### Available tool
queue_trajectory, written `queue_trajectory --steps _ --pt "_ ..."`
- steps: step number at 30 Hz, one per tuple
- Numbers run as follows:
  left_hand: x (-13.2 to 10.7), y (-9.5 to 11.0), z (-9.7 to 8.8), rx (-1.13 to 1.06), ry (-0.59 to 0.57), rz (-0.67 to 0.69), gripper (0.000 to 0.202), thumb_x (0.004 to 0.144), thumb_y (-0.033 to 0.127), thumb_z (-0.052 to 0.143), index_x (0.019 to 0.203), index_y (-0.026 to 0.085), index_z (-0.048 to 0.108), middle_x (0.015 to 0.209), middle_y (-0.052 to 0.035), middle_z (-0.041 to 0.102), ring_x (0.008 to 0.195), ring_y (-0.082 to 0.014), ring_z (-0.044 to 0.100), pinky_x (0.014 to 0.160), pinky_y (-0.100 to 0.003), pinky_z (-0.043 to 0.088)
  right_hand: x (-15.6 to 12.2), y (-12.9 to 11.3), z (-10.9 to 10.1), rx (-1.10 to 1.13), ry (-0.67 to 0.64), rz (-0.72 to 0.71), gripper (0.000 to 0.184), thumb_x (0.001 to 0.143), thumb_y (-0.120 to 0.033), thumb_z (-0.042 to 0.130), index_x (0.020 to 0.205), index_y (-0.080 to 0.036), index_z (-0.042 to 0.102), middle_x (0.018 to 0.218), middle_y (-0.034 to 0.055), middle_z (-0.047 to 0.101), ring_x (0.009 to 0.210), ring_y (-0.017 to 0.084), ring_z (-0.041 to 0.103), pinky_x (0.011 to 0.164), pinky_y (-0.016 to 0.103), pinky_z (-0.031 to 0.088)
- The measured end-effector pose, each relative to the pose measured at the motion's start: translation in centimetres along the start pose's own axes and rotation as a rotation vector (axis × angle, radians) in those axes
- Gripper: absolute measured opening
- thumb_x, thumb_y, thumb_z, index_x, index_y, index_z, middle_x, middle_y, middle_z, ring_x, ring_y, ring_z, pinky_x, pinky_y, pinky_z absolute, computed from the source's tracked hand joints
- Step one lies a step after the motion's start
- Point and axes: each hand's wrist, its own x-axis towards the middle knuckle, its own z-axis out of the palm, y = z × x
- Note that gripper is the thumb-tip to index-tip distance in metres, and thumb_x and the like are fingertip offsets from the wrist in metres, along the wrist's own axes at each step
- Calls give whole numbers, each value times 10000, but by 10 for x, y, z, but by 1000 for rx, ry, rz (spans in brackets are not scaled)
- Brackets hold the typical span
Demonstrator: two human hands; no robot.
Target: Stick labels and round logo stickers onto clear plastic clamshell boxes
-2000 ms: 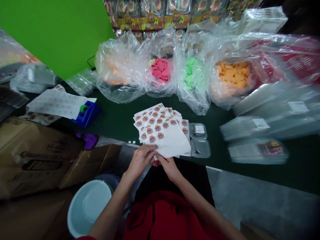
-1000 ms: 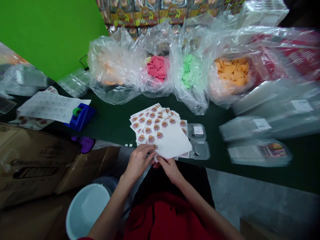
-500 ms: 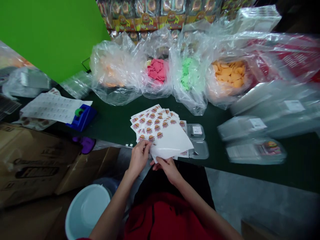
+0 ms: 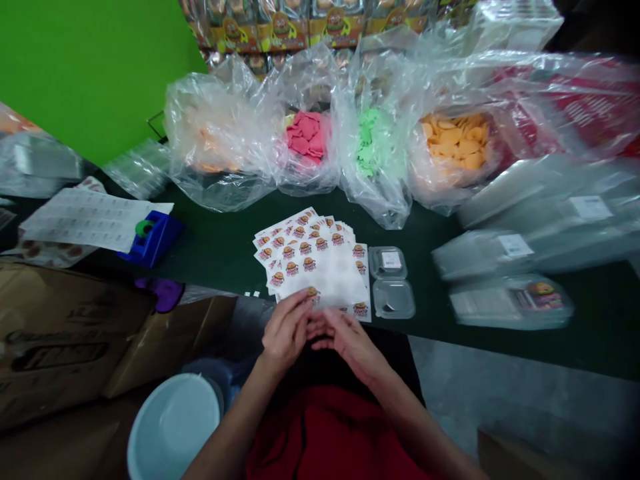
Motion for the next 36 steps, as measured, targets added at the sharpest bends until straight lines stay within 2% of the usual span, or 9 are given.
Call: queue_trajectory --steps 4,6,10,14,17,22,28,33,36 --pt "-5 16 3 -116 -144 104 430 981 60 649 1376 230 652 1386 -120 700 1223 -229 719 1014 -371 628 -4 -15 -7 80 183 -188 339 692 -481 959 774 -221 758 821 -9 748 791 155 685 737 279 594" --pt "4 23 2 -175 -222 5 402 991 118 664 1377 229 645 1350 -124 710 1218 -235 712 1031 -386 613 -6 -17 -12 33 237 -232 327 668 -447 970 732 -216 747 789 -14 740 754 147 665 734 273 582" --pt "33 33 -3 -262 -289 -328 390 1026 245 643 1413 239 597 1249 -104 735 1081 -211 727 970 -373 600 -15 -19 -25 -164 252 -335 264 749 -430 906 770 -218 751 818 5 756 779 164 671 784 295 558" --pt "55 40 -3 -305 -479 -389 103 1016 281 658 1061 213 721 1013 -51 741 944 -191 697 887 -323 544 -28 -21 -32 -303 188 -435 200 828 -401 838 786 -224 753 810 4 735 780 168 664 777 294 542" --pt "65 49 6 -337 -559 -386 173 1037 279 611 911 196 695 904 -33 705 859 -171 662 819 -290 503 -38 -23 -37 -285 210 -450 196 836 -421 825 830 -229 783 847 13 762 792 177 685 787 308 558" --pt "85 66 39 -354 -473 -372 172 1038 288 596 917 194 672 910 -35 688 856 -171 633 805 -281 475 -63 -26 -72 -171 451 -486 346 856 -446 812 1143 -254 809 946 29 804 852 191 720 888 362 573" --pt "112 75 96 -464 -588 -384 171 999 320 623 913 187 686 830 -17 683 747 -155 585 724 -266 445 -88 -30 -130 -150 737 -602 283 880 -450 781 1075 -249 818 931 42 791 887 199 706 899 365 546" --pt "116 75 128 -484 -633 -438 166 943 331 665 894 181 713 785 -7 678 702 -147 574 681 -259 431 -85 -30 -146 -115 755 -625 247 875 -435 774 1038 -256 822 902 38 786 871 197 706 883 366 544" --pt "112 72 137 -494 -649 -483 202 909 317 697 1061 186 724 794 0 697 712 -150 611 695 -257 456 -80 -30 -148 -104 731 -632 240 882 -439 764 1028 -258 821 885 30 784 855 192 707 872 360 546"
